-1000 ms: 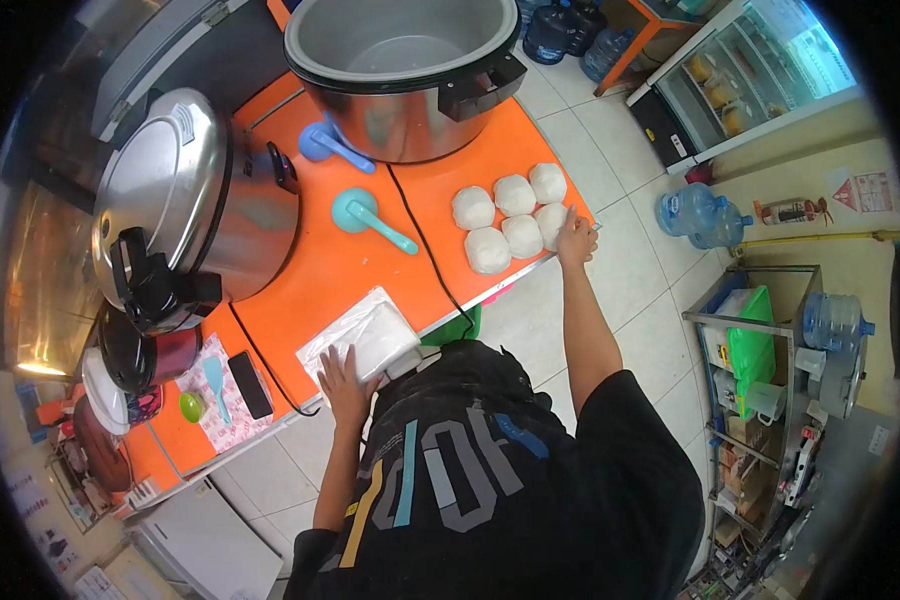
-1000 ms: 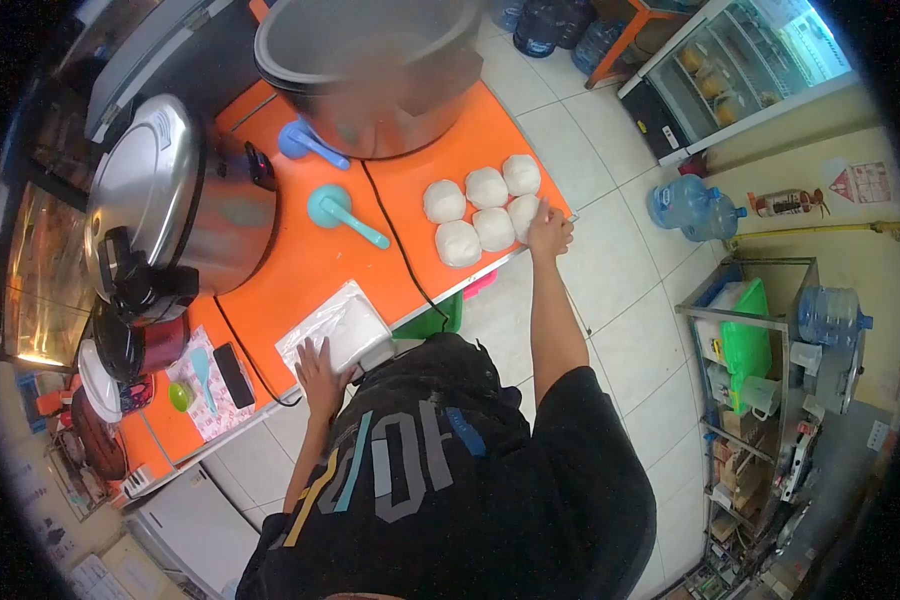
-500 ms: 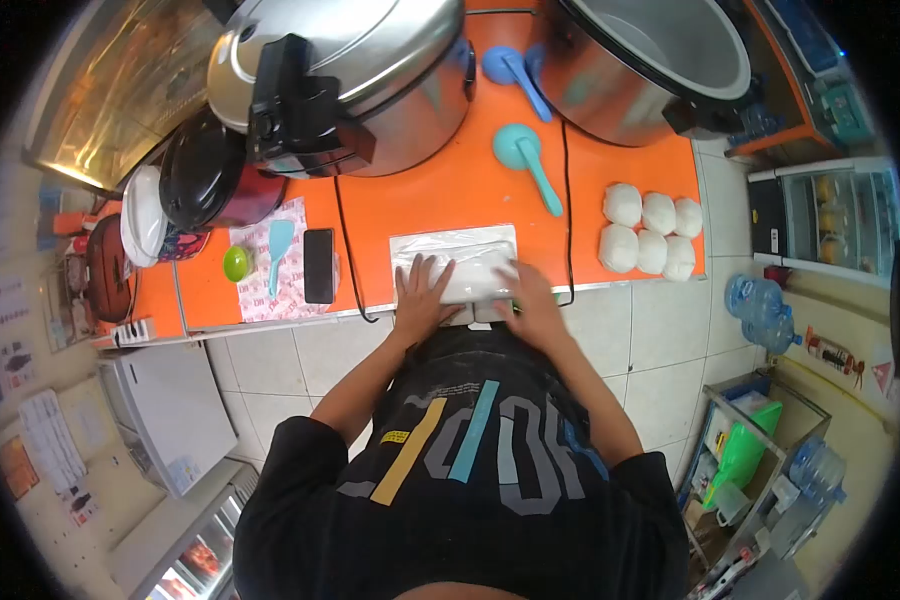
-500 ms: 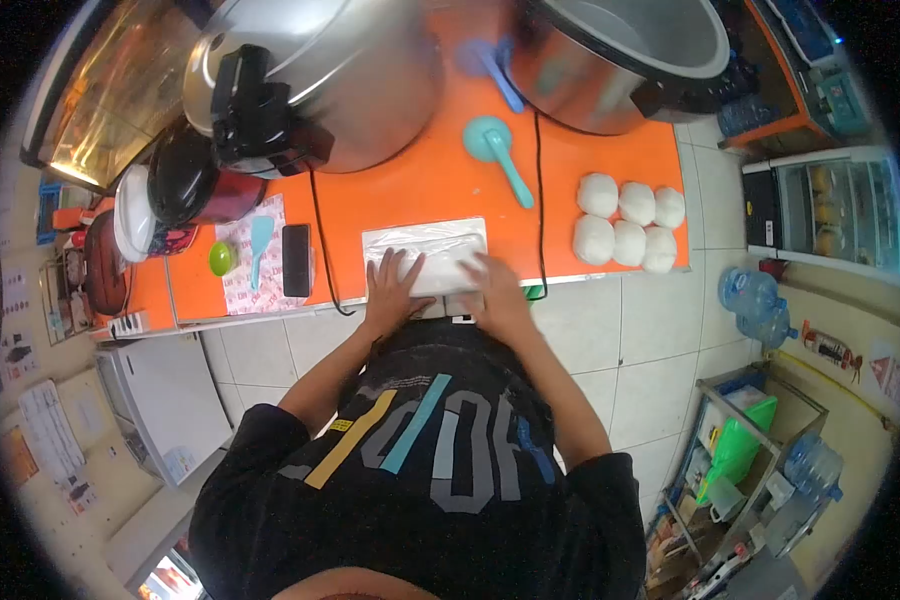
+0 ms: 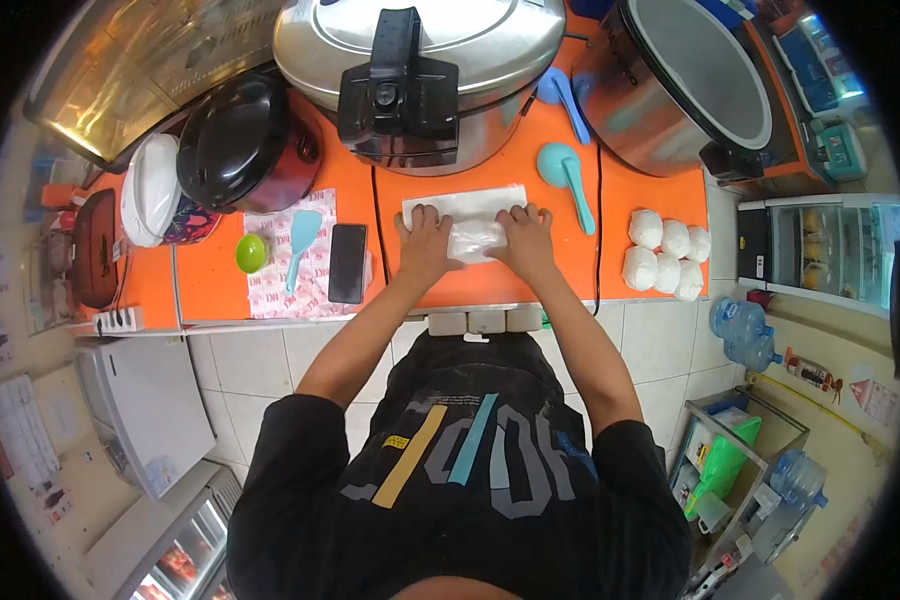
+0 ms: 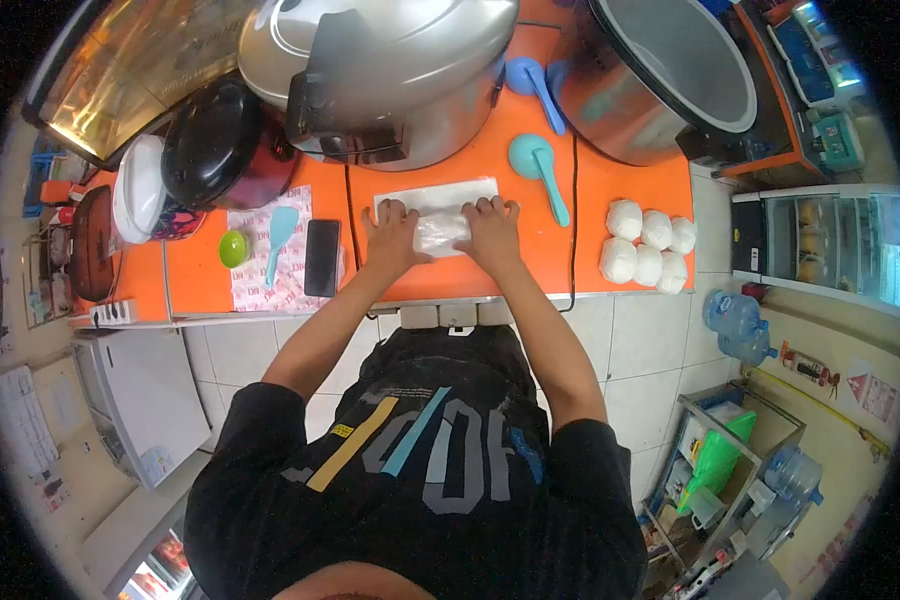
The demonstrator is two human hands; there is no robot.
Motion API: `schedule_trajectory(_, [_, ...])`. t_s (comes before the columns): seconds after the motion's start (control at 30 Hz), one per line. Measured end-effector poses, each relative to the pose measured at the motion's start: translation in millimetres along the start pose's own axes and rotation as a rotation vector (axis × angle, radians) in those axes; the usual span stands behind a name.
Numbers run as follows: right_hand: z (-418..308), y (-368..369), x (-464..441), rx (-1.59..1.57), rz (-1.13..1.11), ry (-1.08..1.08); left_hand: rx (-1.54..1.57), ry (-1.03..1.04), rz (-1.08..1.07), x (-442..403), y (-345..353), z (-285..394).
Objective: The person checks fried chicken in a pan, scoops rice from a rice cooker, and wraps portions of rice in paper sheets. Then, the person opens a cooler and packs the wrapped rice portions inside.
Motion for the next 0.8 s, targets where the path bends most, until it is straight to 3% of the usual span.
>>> schedule_trajectory(0.03, [-3.3,-9.5,10.5,-0.01,0.202,-0.027,-0.031,0.103,0.118,7.8,-7.0,-1.2])
schedule_trajectory(0.07, [-5.1,-6.9,25.1,-0.027,0.235,-0.073,-0.062,0.205,0.236,18.7,-13.0,-2.0])
schedule_trajectory(0.1, [-6.1,-4.2,41.8,-0.044,0.269,-0.118,-0.049,0.196,0.065,33.7,-9.7,-4.5])
schedule_trajectory(0.13, [-8.3,-2.9,60.0,-0.079,0.123,-0.159,-0.037,0.188,-0.105,50.8,-5.9,-4.0])
schedule_trajectory(0.17, [-12.5,-1.0,76.6,-0.115,-0.025,-0.197,-0.035,0.193,-0.102,64.9,-13.8,1.6])
schedule_trajectory(0.23, [-21.8,3.7,97.7,-0.178,0.008,-0.19,0.313,0.084,-0.42,90.5,-24.5,12.6])
schedule_trajectory(0.27, [-23.3,8.7,99.5,-0.241,0.046,-0.183,0.311,0.099,-0.419,91.6,-11.1,8.7])
schedule_trajectory(0.33, [-33.8,39.4,88.8,-0.28,0.048,-0.095,0.332,0.2,0.012,80.1,30.8,-9.4])
schedule_trajectory(0.4, [-36.8,64.3,73.9,0.048,0.094,-0.026,0.33,0.183,-0.04,65.6,53.0,-17.2])
schedule_trajectory(0.47, [-34.9,57.6,61.9,0.009,0.047,0.029,0.316,0.168,0.077,49.7,47.7,-18.0])
schedule_trajectory(0.53, [-21.3,-14.4,54.0,-0.049,0.196,0.106,0.361,0.154,0.102,48.8,46.6,-13.4])
schedule_trajectory(0.6, [9.4,-63.9,55.5,-0.364,0.132,0.126,0.354,0.121,0.067,54.5,31.4,1.9])
schedule_trajectory(0.63, [27.7,-99.2,62.3,-0.346,0.424,0.108,0.407,0.132,0.054,56.9,24.4,9.3])
schedule_trajectory(0.7, [75.6,-144.3,80.6,-0.465,0.506,0.082,0.549,0.096,-0.019,62.5,14.7,27.2])
schedule_trajectory(0.73, [105.0,-148.7,91.0,-0.618,0.633,0.102,0.637,0.177,0.015,64.6,10.2,38.4])
schedule_trajectory(0.77, [123.5,-175.1,105.2,-0.834,0.606,0.227,0.76,0.264,-0.027,65.6,6.1,50.0])
schedule_trajectory(0.8, [142.5,-203.3,120.1,-0.707,0.571,0.247,0.791,0.252,-0.098,68.9,-1.4,64.9])
Point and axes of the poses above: each hand's wrist, its own x-axis away from the middle knuckle, its own y-axis out of the palm, z = x × y, the point moved 3 cm from there along -x, towards the middle knuckle, and after that the axes turned 13 degrees about x, right-handed, at the moved point
